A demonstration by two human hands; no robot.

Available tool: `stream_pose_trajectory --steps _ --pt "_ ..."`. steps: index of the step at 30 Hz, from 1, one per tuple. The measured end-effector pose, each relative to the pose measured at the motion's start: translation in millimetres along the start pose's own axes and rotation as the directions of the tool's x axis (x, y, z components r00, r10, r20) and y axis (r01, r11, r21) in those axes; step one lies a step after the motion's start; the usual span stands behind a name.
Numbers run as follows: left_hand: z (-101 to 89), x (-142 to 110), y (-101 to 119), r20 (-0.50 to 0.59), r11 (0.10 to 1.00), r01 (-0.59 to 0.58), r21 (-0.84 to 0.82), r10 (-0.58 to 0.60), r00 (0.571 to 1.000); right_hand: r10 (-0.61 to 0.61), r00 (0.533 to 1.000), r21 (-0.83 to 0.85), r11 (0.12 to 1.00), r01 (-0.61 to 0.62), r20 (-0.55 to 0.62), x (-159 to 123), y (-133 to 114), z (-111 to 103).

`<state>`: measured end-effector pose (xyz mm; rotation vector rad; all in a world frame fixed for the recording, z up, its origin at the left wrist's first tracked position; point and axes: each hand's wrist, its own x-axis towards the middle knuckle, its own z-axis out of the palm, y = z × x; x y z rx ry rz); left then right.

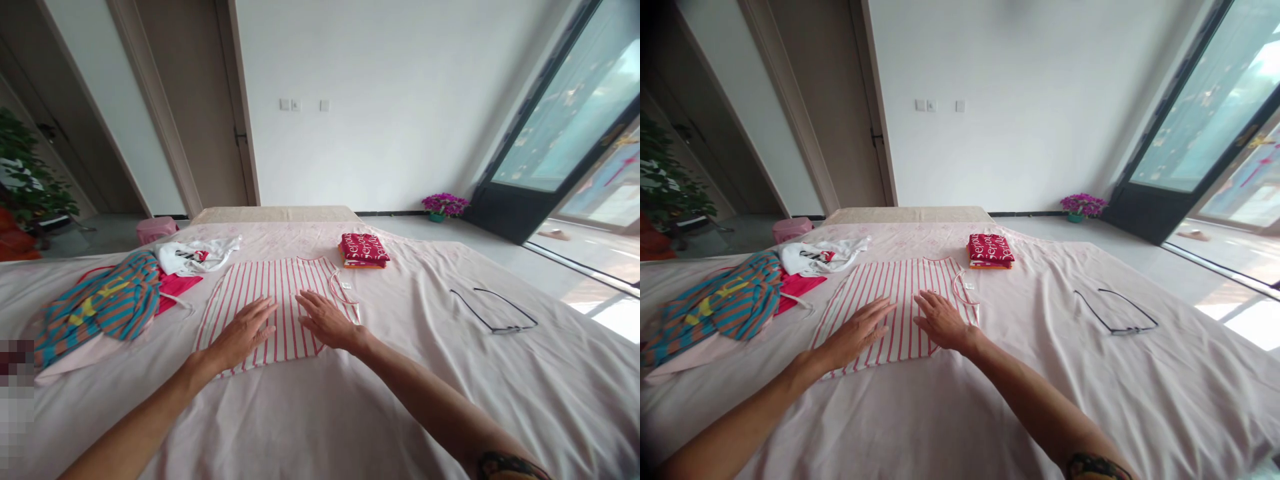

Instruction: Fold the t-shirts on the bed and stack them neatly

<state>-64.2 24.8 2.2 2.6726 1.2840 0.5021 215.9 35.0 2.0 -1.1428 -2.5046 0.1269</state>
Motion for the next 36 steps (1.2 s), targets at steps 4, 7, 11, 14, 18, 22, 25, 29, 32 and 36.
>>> stream_pose_trajectory --steps 4,7,11,14,18,22,25,29,32,36 --pt "34.5 1 -18 0.027 0.981 -0.035 0.192 0.03 0.999 0.067 0.995 -0.177 0.983 -0.053 0.075 -4 25 27" --pt "42.8 -15 -33 -0.002 0.963 -0.033 0.267 0.035 0.999 0.122 0.991 -0.246 0.963 -0.107 0.049 -20 54 28" --pt "34.8 -41 -50 -0.01 0.952 -0.02 0.305 0.024 1.0 0.214 0.975 -0.285 0.94 -0.189 0.057 -43 86 13" --pt "22.3 -63 -63 0.0 0.958 -0.021 0.287 0.022 1.0 0.263 0.961 -0.274 0.934 -0.231 0.087 -57 99 0" --pt "-3.4 -91 -70 0.051 0.991 -0.024 0.129 0.018 0.999 0.256 0.967 -0.203 0.947 -0.247 0.017 -71 95 -20" --pt "-29.6 -114 -55 0.059 1.0 0.01 -0.021 -0.009 0.998 0.05 0.999 -0.027 0.998 -0.05 -0.01 -85 66 -43" --pt "-37.1 -126 -40 0.055 0.999 0.008 -0.043 -0.005 0.998 -0.098 0.991 -0.001 0.995 0.099 0.091 -90 44 -49" --pt "-31.5 -134 -37 -0.002 1.0 0.001 -0.005 -0.001 1.0 -0.135 0.978 -0.143 0.977 0.158 0.159 -87 33 -41" --pt "-24.6 -134 -48 -0.052 1.0 -0.018 0.025 0.02 0.998 -0.133 0.978 -0.25 0.953 0.17 0.158 -81 34 -33" --pt "-23.5 -129 -56 -0.099 1.0 0.01 -0.029 -0.013 0.995 -0.122 0.982 -0.264 0.952 0.156 0.143 -74 35 -32"
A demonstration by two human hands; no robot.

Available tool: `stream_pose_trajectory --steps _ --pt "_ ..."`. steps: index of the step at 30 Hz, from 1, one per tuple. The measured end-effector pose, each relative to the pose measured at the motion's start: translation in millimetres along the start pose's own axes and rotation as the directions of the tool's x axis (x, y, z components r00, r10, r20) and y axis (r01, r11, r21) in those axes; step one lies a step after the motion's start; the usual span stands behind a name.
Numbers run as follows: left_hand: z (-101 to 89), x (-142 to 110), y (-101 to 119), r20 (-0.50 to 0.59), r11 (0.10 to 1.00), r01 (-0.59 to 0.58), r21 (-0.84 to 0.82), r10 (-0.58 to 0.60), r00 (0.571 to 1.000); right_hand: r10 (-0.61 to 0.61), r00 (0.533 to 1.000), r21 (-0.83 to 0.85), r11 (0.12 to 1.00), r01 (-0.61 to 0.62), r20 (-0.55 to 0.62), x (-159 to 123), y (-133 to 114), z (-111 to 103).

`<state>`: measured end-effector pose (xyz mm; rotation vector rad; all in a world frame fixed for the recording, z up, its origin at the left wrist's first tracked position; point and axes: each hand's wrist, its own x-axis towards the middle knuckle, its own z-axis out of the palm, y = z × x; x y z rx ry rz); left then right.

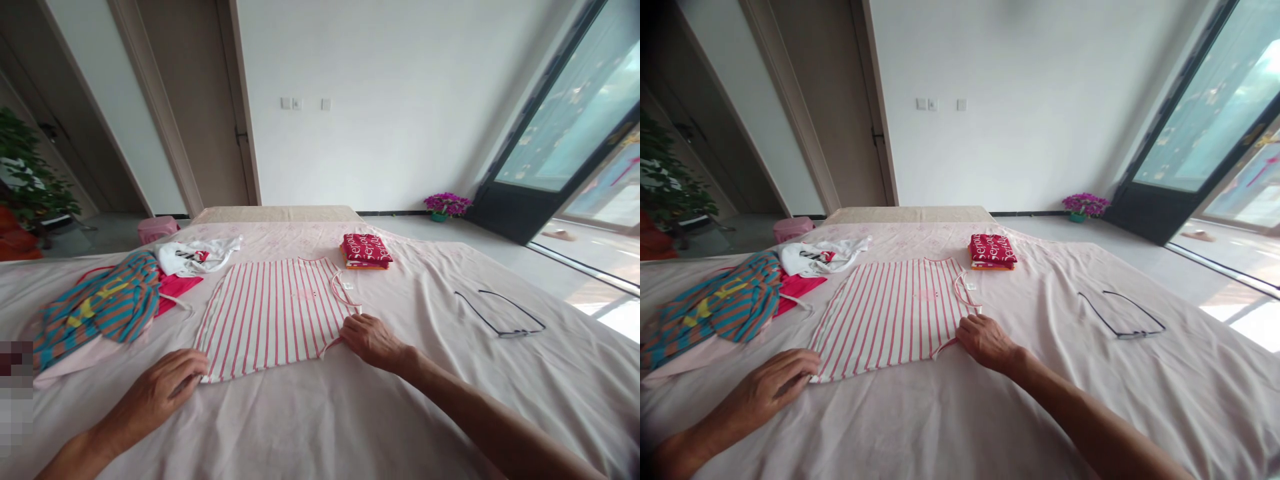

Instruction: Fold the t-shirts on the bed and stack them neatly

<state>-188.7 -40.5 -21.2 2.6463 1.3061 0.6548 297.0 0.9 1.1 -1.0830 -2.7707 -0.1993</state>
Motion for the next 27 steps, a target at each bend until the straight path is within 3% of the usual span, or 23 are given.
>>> stream_pose_trajectory --steps 4,6,9,16,20,22,27 --pt "-8.6 14 7 0.022 0.96 0.218 -0.175 -0.217 0.976 0.063 0.998 0.132 0.989 -0.062 -0.006 8 5 -13" --pt "-13.1 25 11 0.03 0.911 0.33 -0.25 -0.333 0.942 0.13 0.992 0.197 0.972 -0.128 0.004 15 10 -21" --pt "-14.4 46 8 -0.047 0.844 0.432 -0.318 -0.469 0.882 0.245 0.969 0.251 0.936 -0.245 0.03 29 23 -28" --pt "16.6 111 -50 -0.169 0.671 0.555 -0.492 -0.699 0.695 0.404 0.914 0.316 0.864 -0.392 0.028 89 71 -13" --pt "33.4 131 -78 -0.152 0.592 0.679 -0.434 -0.791 0.592 0.557 0.827 0.27 0.786 -0.556 0.079 107 89 5" --pt "34.3 129 -82 -0.135 0.588 0.71 -0.388 -0.798 0.587 0.619 0.78 0.29 0.733 -0.615 0.089 102 91 9" --pt "25.0 103 -70 -0.101 0.678 0.685 -0.266 -0.726 0.68 0.666 0.739 0.338 0.676 -0.655 0.099 68 83 17"
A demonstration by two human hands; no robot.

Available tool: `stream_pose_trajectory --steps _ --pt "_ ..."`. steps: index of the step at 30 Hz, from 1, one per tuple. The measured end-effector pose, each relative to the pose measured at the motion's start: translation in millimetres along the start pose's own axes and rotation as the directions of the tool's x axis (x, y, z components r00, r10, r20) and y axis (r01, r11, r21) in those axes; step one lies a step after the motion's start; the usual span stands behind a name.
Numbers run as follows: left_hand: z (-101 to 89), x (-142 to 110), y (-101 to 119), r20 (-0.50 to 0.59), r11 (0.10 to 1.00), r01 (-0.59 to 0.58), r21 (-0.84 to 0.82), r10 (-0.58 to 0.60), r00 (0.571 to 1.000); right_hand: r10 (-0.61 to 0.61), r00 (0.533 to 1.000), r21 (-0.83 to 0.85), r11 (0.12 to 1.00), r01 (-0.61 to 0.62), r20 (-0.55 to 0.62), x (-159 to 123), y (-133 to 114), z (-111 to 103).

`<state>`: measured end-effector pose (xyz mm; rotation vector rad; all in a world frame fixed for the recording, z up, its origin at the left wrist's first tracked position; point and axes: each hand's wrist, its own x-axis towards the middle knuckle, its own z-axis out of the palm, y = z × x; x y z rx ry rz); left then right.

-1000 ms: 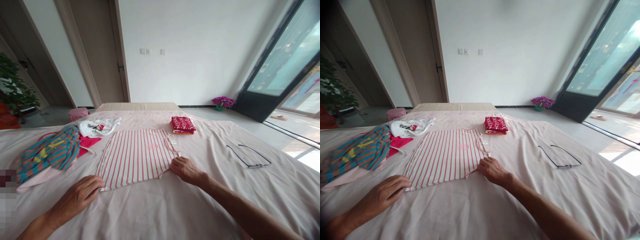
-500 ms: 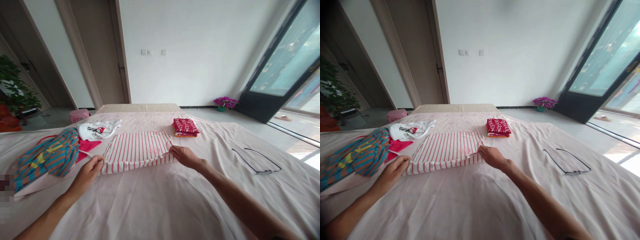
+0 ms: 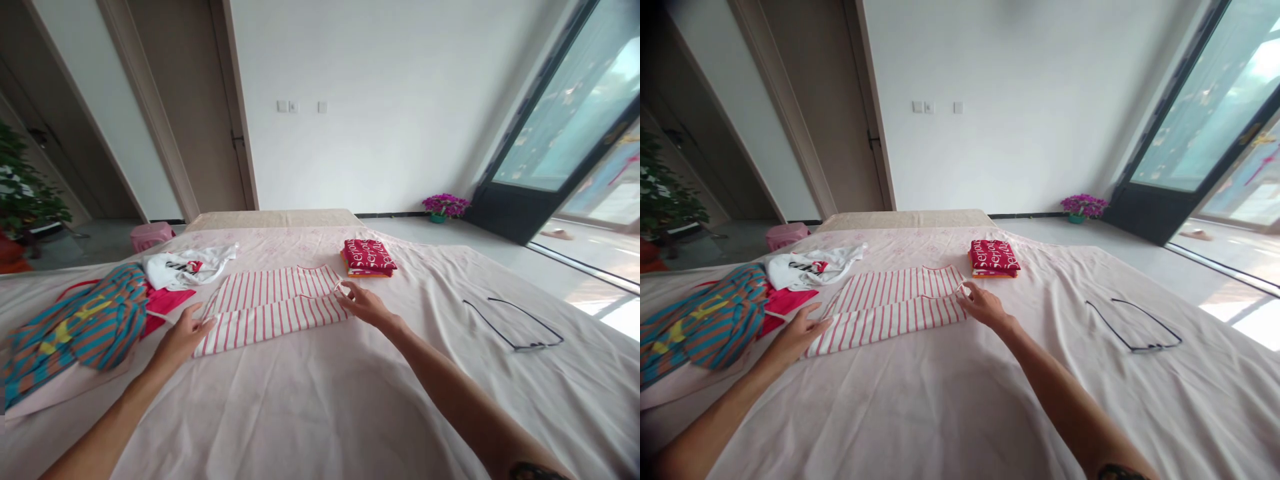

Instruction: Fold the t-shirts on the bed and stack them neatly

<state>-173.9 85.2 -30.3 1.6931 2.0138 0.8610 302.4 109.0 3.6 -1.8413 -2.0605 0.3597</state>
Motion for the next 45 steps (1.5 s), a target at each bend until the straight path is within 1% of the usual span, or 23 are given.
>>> stream_pose_trajectory --steps 3,5,6,8,11,14,16,17,18,20,22,23,25,26,27,29,30,32,34,36,38,40,45 --pt "-3.1 -13 2 -0.008 0.991 -0.01 0.134 0.011 1.0 0.006 0.998 -0.058 0.998 -0.01 -0.055 -13 5 11" --pt "-1.4 -15 5 -0.018 0.979 -0.012 0.202 0.016 1.0 -0.001 0.998 -0.087 0.996 -0.005 -0.066 -14 7 17" --pt "-0.3 -14 6 -0.016 0.978 -0.02 0.209 0.024 1.0 -0.007 0.998 -0.092 0.996 0.001 -0.061 -13 7 20" --pt "1.2 -12 8 -0.005 0.985 -0.048 0.166 0.049 0.999 -0.02 0.998 -0.085 0.996 0.015 -0.057 -12 9 20" --pt "-0.5 -17 4 0.03 0.995 -0.089 0.052 0.088 0.996 -0.045 0.996 -0.044 0.998 0.041 -0.075 -19 13 14" --pt "-5.3 -33 -2 0.1 0.992 -0.118 0.034 0.114 0.988 -0.051 0.996 -0.02 0.999 0.05 -0.071 -39 18 5" --pt "-9.8 -46 -3 0.138 0.986 -0.137 0.095 0.124 0.983 -0.039 0.999 -0.03 0.999 0.038 -0.029 -53 20 0" --pt "-12.3 -52 -3 0.138 0.979 -0.151 0.14 0.131 0.982 -0.026 1.0 -0.048 0.999 0.025 -0.011 -59 20 -3" --pt "-14.8 -56 0 0.117 0.967 -0.17 0.19 0.15 0.982 -0.012 1.0 -0.076 0.997 0.011 -0.009 -64 19 -6" --pt "-17.5 -62 10 0.032 0.928 -0.236 0.288 0.237 0.971 -0.005 0.998 -0.159 0.987 -0.004 -0.058 -68 12 -11" --pt "-13.7 -66 25 -0.04 0.874 -0.345 0.343 0.381 0.924 -0.063 0.99 -0.227 0.973 0.034 -0.123 -68 -3 -14" --pt "-8.3 -67 34 -0.04 0.845 -0.411 0.343 0.45 0.892 -0.119 0.983 -0.241 0.967 0.083 -0.137 -67 -13 -12" --pt "9.5 -70 53 0.029 0.787 -0.546 0.287 0.562 0.827 -0.265 0.956 -0.233 0.945 0.231 -0.124 -66 -37 -4" --pt "20.9 -71 62 0.079 0.757 -0.604 0.249 0.605 0.792 -0.346 0.932 -0.225 0.922 0.315 -0.11 -65 -50 4" --pt "32.9 -72 70 0.126 0.727 -0.652 0.218 0.641 0.757 -0.418 0.904 -0.232 0.892 0.389 -0.092 -64 -62 14" --pt "55.2 -72 81 0.216 0.669 -0.72 0.185 0.687 0.693 -0.504 0.861 -0.248 0.844 0.475 -0.07 -63 -83 37" --pt "64.0 -71 84 0.256 0.644 -0.743 0.183 0.698 0.668 -0.533 0.844 -0.249 0.826 0.506 -0.051 -62 -90 49" --pt "74.7 -66 85 0.331 0.594 -0.78 0.199 0.708 0.624 -0.539 0.842 -0.25 0.819 0.517 -0.024 -58 -96 70" --pt "76.4 -60 80 0.381 0.541 -0.81 0.227 0.716 0.585 -0.509 0.861 -0.255 0.835 0.489 -0.017 -53 -93 83" --pt "71.7 -54 72 0.404 0.5 -0.826 0.26 0.721 0.564 -0.477 0.878 -0.266 0.851 0.453 -0.029 -47 -84 88" --pt "64.0 -48 61 0.405 0.488 -0.821 0.297 0.714 0.571 -0.453 0.89 -0.279 0.862 0.423 -0.048 -43 -71 87" --pt "55.8 -44 50 0.398 0.496 -0.803 0.331 0.699 0.595 -0.423 0.904 -0.291 0.874 0.389 -0.061 -41 -56 81" --pt "37.4 -39 19 0.365 0.563 -0.726 0.394 0.629 0.686 -0.346 0.937 -0.321 0.894 0.313 -0.053 -44 -17 60"
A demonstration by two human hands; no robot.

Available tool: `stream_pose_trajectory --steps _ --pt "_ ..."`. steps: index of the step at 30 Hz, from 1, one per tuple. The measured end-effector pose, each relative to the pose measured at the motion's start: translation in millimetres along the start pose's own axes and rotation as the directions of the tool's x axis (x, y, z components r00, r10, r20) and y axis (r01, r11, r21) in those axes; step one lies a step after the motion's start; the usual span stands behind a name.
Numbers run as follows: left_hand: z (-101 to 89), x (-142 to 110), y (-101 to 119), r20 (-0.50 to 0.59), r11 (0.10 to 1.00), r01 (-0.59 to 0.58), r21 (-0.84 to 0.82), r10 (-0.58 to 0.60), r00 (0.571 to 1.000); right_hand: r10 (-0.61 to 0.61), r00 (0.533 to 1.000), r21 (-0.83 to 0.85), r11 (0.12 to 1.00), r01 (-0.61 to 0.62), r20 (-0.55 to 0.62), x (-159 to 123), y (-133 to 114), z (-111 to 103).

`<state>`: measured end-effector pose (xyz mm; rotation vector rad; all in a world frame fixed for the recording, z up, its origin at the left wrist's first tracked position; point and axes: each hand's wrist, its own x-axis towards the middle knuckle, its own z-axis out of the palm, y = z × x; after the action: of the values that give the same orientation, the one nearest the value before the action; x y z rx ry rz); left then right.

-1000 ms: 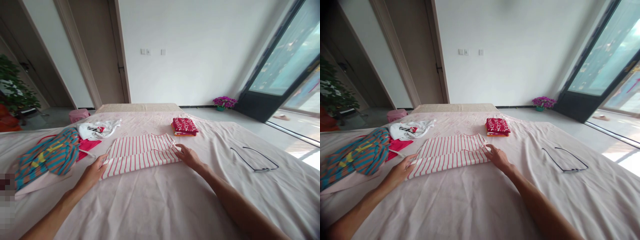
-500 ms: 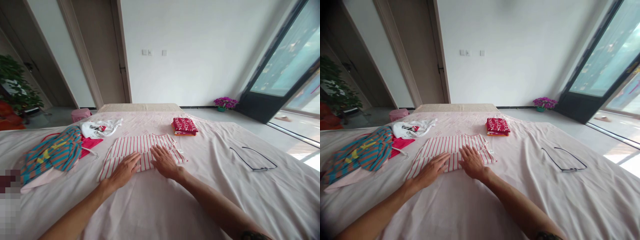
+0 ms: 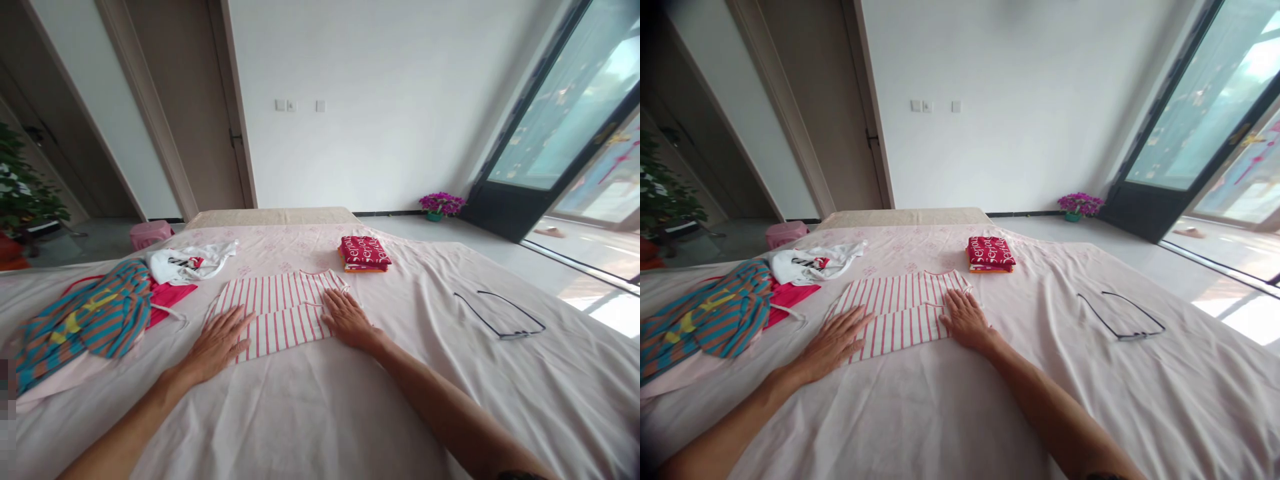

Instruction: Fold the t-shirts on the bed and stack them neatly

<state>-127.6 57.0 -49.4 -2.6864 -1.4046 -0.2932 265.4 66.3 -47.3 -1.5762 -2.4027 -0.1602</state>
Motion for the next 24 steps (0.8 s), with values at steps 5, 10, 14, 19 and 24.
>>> stream_pose_trajectory --steps 5,10,14,19,24 --pt "0.7 -20 -32 -0.024 0.988 0.139 -0.074 -0.141 0.99 0.074 0.992 -0.023 0.997 -0.072 0.098 -10 32 -18" --pt "-7.9 2 -68 -0.06 0.891 0.39 -0.23 -0.413 0.909 0.1 0.994 0.046 0.994 -0.102 0.043 19 39 -42" --pt "-13.8 52 -87 -0.075 0.784 0.578 -0.225 -0.606 0.792 0.155 0.988 0.13 0.979 -0.155 0.007 73 29 -44" --pt "-3.4 99 -100 -0.043 0.736 0.635 -0.234 -0.66 0.75 0.163 0.983 0.094 0.981 -0.171 0.085 132 25 -19" --pt "3.8 110 -107 0.019 0.728 0.648 -0.225 -0.661 0.75 0.164 0.976 0.054 0.983 -0.173 0.143 155 30 0"
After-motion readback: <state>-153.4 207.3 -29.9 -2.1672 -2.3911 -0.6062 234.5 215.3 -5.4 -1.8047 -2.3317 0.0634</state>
